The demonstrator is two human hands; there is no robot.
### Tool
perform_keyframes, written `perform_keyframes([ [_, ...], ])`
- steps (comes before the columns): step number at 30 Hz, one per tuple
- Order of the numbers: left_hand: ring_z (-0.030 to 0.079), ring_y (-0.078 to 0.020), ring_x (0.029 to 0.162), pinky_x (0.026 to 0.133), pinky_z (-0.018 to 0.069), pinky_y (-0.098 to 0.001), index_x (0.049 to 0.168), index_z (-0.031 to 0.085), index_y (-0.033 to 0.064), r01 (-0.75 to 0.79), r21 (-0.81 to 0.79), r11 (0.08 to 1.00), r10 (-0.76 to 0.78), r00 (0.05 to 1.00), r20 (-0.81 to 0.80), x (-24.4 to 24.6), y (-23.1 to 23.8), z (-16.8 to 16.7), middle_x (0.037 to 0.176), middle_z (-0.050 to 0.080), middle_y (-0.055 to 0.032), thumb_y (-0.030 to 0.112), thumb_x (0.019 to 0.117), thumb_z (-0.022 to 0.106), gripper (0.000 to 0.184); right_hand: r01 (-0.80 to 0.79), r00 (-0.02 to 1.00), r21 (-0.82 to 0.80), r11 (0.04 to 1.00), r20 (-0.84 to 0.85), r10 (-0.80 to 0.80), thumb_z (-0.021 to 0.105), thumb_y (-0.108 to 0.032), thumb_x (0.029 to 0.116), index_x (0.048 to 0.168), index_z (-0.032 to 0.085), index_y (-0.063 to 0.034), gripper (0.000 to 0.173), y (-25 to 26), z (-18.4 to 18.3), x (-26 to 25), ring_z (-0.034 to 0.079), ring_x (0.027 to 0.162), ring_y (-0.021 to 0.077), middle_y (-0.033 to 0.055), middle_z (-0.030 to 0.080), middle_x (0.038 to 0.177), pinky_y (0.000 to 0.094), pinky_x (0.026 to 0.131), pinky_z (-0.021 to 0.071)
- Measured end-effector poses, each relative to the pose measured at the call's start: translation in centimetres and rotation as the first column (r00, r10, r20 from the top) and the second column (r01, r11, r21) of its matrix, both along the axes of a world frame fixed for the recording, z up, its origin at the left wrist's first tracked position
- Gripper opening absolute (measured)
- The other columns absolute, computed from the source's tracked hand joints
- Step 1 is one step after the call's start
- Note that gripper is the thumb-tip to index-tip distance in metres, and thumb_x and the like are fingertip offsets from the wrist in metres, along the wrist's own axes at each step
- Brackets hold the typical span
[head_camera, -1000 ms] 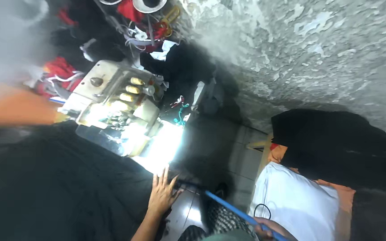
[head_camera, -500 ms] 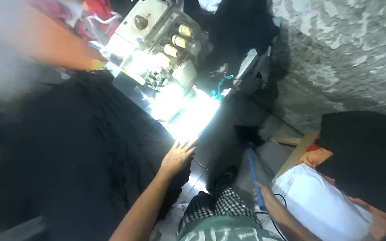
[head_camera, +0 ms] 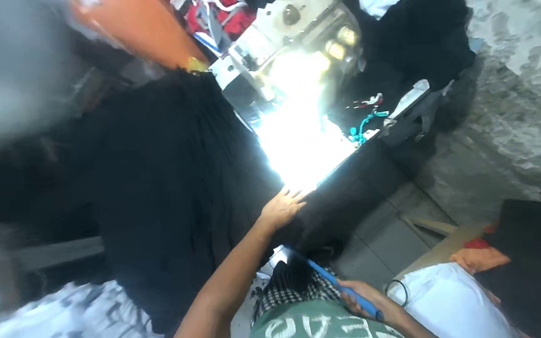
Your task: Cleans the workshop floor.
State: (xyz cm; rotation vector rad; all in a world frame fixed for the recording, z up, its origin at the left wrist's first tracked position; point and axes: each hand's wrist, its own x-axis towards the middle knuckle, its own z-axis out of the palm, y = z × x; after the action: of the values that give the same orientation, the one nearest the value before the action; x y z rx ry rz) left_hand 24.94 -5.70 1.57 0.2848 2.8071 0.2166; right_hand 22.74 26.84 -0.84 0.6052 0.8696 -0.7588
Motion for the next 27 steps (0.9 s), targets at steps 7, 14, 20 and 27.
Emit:
perform_keyframes([
  [7,0.044,-0.0278,0.145,0.118,0.0335,-0.0524,0.123,0.074,0.0092,-0.028,0.084,0.996,0.031,0.999,-0.039,-0.4,-0.2,-1.3,0.158,0.048,-0.0023,0.008,0.0947,0.067,0.029,-0.538,0.735,-0.001,0.843,-0.491,0.468,0.054,-0.016,0.1072,0.132,0.054,-0.0002,0.03,3.2,3.8,-2.4,0.048,0.05,0.0066,-0.0002,0.053,0.071,0.0221,0.047,0.0434],
  [14,0.04,-0.0336,0.149,0.123,0.0238,-0.06,0.136,0.066,0.0109,-0.193,0.372,0.908,0.28,0.939,-0.197,1.7,2.7,8.1,0.157,0.047,-0.0141,0.029,0.0959,0.072,0.044,-0.608,0.586,0.057,0.792,-0.64,0.497,0.055,-0.009,0.1048,0.127,0.056,0.0059,0.027,1.8,6.7,1.8,0.049,0.056,0.002,-0.0012,0.056,0.076,0.019,0.056,0.0456],
  [20,0.04,-0.0344,0.149,0.125,0.0247,-0.0561,0.129,0.071,0.0102,-0.328,0.477,0.815,0.572,0.585,-0.575,20.8,-0.5,18.0,0.151,0.054,-0.0145,0.025,0.0987,0.065,0.034,-0.657,0.466,0.153,0.738,-0.687,0.557,0.049,-0.011,0.1083,0.112,0.062,0.0062,0.022,-1.4,4.6,6.2,0.05,0.054,0.0036,-0.0009,0.055,0.069,0.0207,0.057,0.0458],
  [27,0.034,-0.0418,0.15,0.12,0.0308,-0.059,0.135,0.066,0.006,-0.897,0.437,-0.067,0.987,-0.124,-0.103,50.6,5.5,8.8,0.156,0.047,-0.0183,0.023,0.1024,0.062,0.037,-0.555,0.764,0.022,0.831,-0.382,0.52,0.026,-0.024,0.1137,0.095,0.052,-0.0065,0.037,-10.8,-0.5,12.8,0.043,0.039,0.0003,-0.0041,0.046,0.054,0.0133,0.037,0.0388],
])
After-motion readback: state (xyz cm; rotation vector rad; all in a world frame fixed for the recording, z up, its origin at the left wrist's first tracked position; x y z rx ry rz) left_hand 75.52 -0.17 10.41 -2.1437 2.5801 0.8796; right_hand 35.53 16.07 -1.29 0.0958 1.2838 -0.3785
